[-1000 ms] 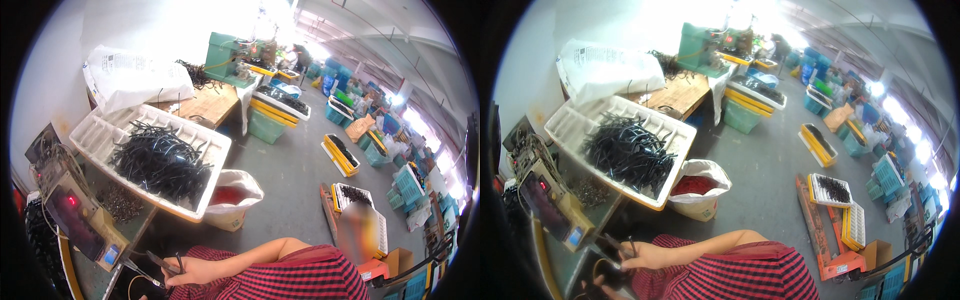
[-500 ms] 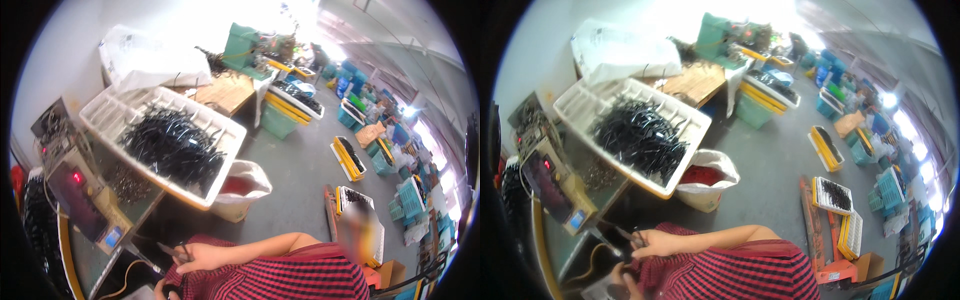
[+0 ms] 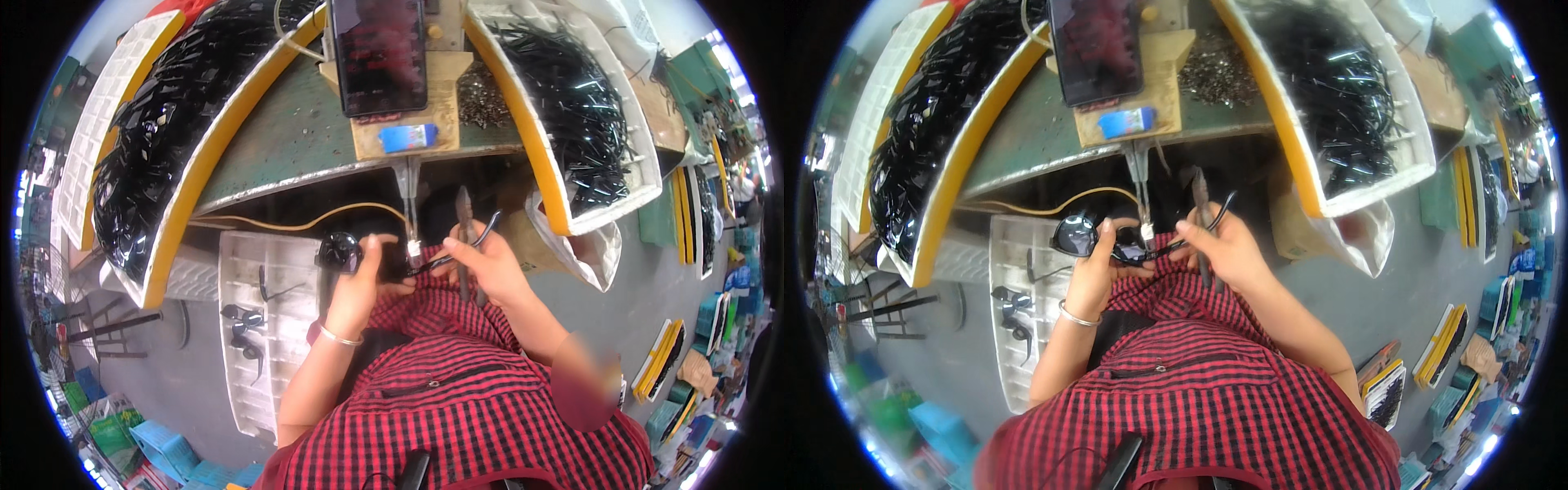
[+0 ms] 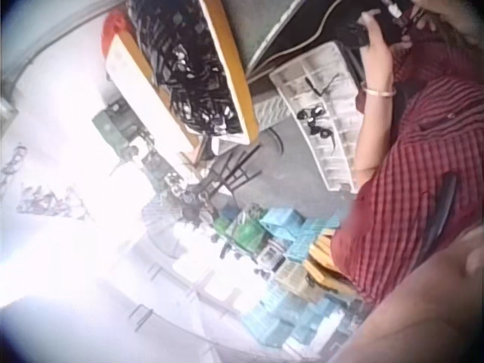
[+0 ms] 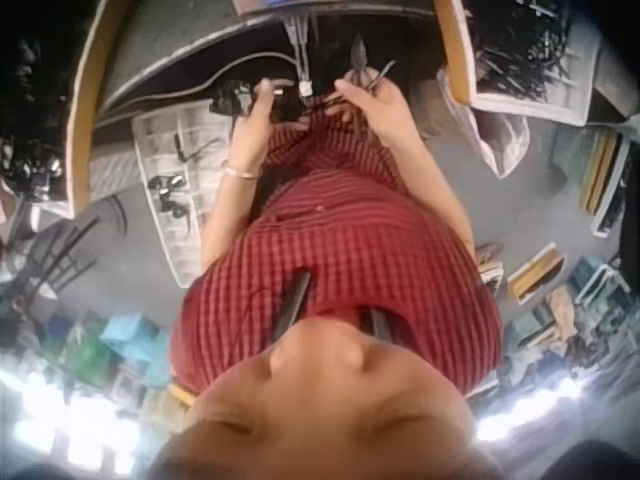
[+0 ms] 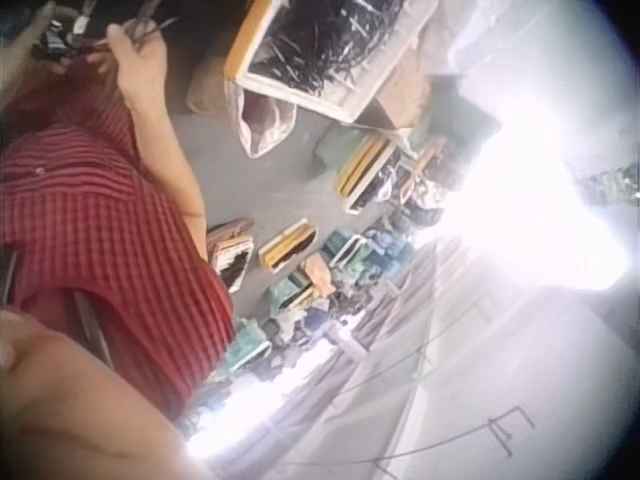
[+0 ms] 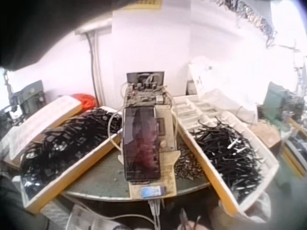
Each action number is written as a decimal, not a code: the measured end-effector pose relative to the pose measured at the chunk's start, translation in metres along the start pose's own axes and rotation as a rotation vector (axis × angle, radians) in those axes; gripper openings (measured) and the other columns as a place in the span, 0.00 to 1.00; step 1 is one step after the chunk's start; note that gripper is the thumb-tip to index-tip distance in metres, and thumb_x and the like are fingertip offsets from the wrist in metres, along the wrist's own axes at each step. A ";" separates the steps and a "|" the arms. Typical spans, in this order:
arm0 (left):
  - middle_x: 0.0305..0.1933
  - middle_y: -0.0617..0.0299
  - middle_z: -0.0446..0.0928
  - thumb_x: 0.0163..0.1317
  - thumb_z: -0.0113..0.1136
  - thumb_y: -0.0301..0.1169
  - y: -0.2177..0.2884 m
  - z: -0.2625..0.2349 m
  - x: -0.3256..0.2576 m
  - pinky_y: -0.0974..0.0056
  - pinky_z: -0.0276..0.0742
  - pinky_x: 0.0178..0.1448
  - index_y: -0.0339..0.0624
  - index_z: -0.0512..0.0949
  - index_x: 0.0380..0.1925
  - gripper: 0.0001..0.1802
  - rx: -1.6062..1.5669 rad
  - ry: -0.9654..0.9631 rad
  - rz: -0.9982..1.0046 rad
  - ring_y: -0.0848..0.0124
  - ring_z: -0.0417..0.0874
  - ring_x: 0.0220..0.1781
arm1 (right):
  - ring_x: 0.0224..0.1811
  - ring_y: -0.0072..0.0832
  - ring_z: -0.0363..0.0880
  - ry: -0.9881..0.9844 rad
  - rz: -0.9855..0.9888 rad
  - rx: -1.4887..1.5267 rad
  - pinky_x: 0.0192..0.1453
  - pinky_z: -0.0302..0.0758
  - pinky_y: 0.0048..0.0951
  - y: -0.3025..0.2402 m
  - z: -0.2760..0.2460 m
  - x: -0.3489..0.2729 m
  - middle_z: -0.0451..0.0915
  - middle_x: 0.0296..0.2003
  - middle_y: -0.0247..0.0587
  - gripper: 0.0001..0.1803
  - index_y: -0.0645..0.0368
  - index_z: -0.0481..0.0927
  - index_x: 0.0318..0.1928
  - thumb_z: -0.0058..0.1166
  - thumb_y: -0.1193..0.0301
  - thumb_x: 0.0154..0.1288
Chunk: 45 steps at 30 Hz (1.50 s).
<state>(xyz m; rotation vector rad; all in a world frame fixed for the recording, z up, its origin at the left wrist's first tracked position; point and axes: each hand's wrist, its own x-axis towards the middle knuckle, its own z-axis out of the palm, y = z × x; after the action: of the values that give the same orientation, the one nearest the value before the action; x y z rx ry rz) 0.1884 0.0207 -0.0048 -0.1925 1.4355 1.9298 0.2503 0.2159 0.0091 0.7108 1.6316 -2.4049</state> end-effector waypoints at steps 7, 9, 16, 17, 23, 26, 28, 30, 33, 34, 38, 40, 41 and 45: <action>0.43 0.53 0.77 0.73 0.43 0.50 0.014 0.017 -0.004 0.68 0.83 0.33 0.38 0.70 0.54 0.25 0.005 -0.026 0.077 0.66 0.84 0.31 | 0.30 0.27 0.84 0.008 -0.085 -0.022 0.30 0.76 0.20 -0.017 -0.001 -0.007 0.81 0.31 0.39 0.09 0.61 0.72 0.42 0.55 0.69 0.69; 0.40 0.53 0.77 0.73 0.43 0.50 0.018 0.022 -0.005 0.67 0.83 0.33 0.37 0.70 0.53 0.26 0.042 0.001 0.099 0.66 0.84 0.30 | 0.29 0.25 0.83 0.022 -0.105 -0.034 0.31 0.76 0.20 -0.022 0.001 -0.009 0.80 0.31 0.38 0.09 0.61 0.72 0.42 0.56 0.69 0.69; 0.36 0.51 0.79 0.73 0.43 0.51 0.022 0.023 -0.006 0.64 0.84 0.34 0.33 0.72 0.49 0.28 0.062 0.016 0.142 0.64 0.84 0.30 | 0.26 0.20 0.78 0.017 -0.125 -0.035 0.33 0.75 0.20 -0.023 0.005 -0.014 0.79 0.30 0.35 0.09 0.59 0.73 0.41 0.56 0.69 0.68; 0.35 0.52 0.79 0.73 0.43 0.51 0.021 0.023 -0.005 0.64 0.84 0.34 0.33 0.72 0.49 0.28 0.050 0.017 0.146 0.64 0.84 0.30 | 0.26 0.20 0.78 0.021 -0.128 -0.043 0.33 0.74 0.20 -0.022 0.005 -0.013 0.79 0.30 0.35 0.09 0.59 0.73 0.41 0.56 0.68 0.68; 0.34 0.51 0.79 0.73 0.43 0.50 0.022 0.023 -0.003 0.64 0.84 0.34 0.33 0.74 0.47 0.27 0.074 -0.001 0.186 0.65 0.84 0.30 | 0.26 0.18 0.76 0.039 -0.142 -0.060 0.33 0.74 0.20 -0.023 0.006 -0.014 0.79 0.30 0.34 0.10 0.60 0.73 0.41 0.56 0.67 0.68; 0.34 0.51 0.79 0.73 0.44 0.49 0.024 0.024 -0.006 0.64 0.84 0.34 0.33 0.74 0.47 0.26 0.067 0.024 0.172 0.65 0.84 0.30 | 0.26 0.18 0.76 0.032 -0.135 -0.060 0.33 0.74 0.20 -0.024 0.007 -0.015 0.79 0.30 0.34 0.10 0.60 0.73 0.42 0.56 0.67 0.68; 0.34 0.51 0.80 0.73 0.44 0.49 0.024 0.024 -0.006 0.64 0.84 0.34 0.33 0.74 0.47 0.26 0.062 0.026 0.171 0.64 0.84 0.30 | 0.27 0.18 0.76 0.031 -0.139 -0.059 0.33 0.74 0.20 -0.024 0.007 -0.015 0.80 0.31 0.35 0.10 0.60 0.73 0.42 0.56 0.67 0.69; 0.34 0.51 0.80 0.73 0.43 0.48 0.023 0.023 -0.005 0.64 0.84 0.33 0.33 0.74 0.46 0.25 0.055 0.019 0.172 0.64 0.84 0.30 | 0.27 0.18 0.77 0.021 -0.141 -0.048 0.32 0.74 0.19 -0.023 0.005 -0.014 0.80 0.31 0.36 0.10 0.60 0.73 0.42 0.56 0.67 0.69; 0.34 0.51 0.80 0.73 0.43 0.47 0.022 0.021 -0.003 0.64 0.84 0.33 0.33 0.74 0.46 0.25 0.042 0.005 0.169 0.64 0.84 0.30 | 0.27 0.19 0.77 0.008 -0.145 -0.050 0.32 0.74 0.19 -0.024 0.004 -0.013 0.81 0.31 0.36 0.10 0.60 0.73 0.43 0.56 0.68 0.69; 0.34 0.51 0.80 0.73 0.43 0.47 0.023 0.021 -0.003 0.64 0.84 0.33 0.33 0.74 0.46 0.24 0.040 0.004 0.166 0.64 0.84 0.30 | 0.27 0.19 0.78 0.005 -0.147 -0.053 0.32 0.74 0.19 -0.024 0.004 -0.013 0.81 0.32 0.36 0.10 0.60 0.73 0.43 0.55 0.68 0.69; 0.34 0.51 0.80 0.74 0.44 0.46 0.023 0.021 -0.003 0.64 0.84 0.33 0.33 0.74 0.46 0.23 0.035 -0.004 0.163 0.64 0.84 0.29 | 0.36 0.30 0.84 -0.031 -0.139 -0.099 0.37 0.75 0.23 -0.022 -0.001 -0.013 0.83 0.34 0.45 0.12 0.60 0.71 0.44 0.53 0.65 0.70; 0.33 0.51 0.80 0.74 0.43 0.46 0.024 0.022 -0.003 0.64 0.84 0.33 0.33 0.74 0.46 0.23 0.037 0.000 0.165 0.64 0.84 0.29 | 0.37 0.30 0.84 -0.033 -0.145 -0.106 0.37 0.75 0.23 -0.022 -0.002 -0.012 0.83 0.34 0.45 0.12 0.60 0.71 0.44 0.54 0.65 0.70; 0.33 0.51 0.80 0.74 0.43 0.46 0.024 0.022 -0.004 0.64 0.84 0.33 0.33 0.74 0.46 0.23 0.038 0.003 0.166 0.64 0.84 0.29 | 0.37 0.29 0.84 -0.032 -0.143 -0.110 0.37 0.75 0.23 -0.022 -0.002 -0.012 0.83 0.34 0.45 0.12 0.60 0.71 0.44 0.54 0.65 0.70; 0.33 0.51 0.80 0.74 0.43 0.46 0.024 0.022 -0.004 0.65 0.83 0.32 0.33 0.74 0.46 0.23 0.054 0.003 0.167 0.65 0.84 0.29 | 0.37 0.29 0.84 -0.033 -0.143 -0.115 0.37 0.75 0.23 -0.022 -0.002 -0.012 0.83 0.34 0.44 0.12 0.60 0.71 0.44 0.54 0.65 0.70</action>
<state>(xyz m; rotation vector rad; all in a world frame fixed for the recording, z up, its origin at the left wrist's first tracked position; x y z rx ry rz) 0.1828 0.0348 0.0240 -0.0520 1.5463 2.0214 0.2535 0.2248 0.0320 0.5508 1.8488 -2.3780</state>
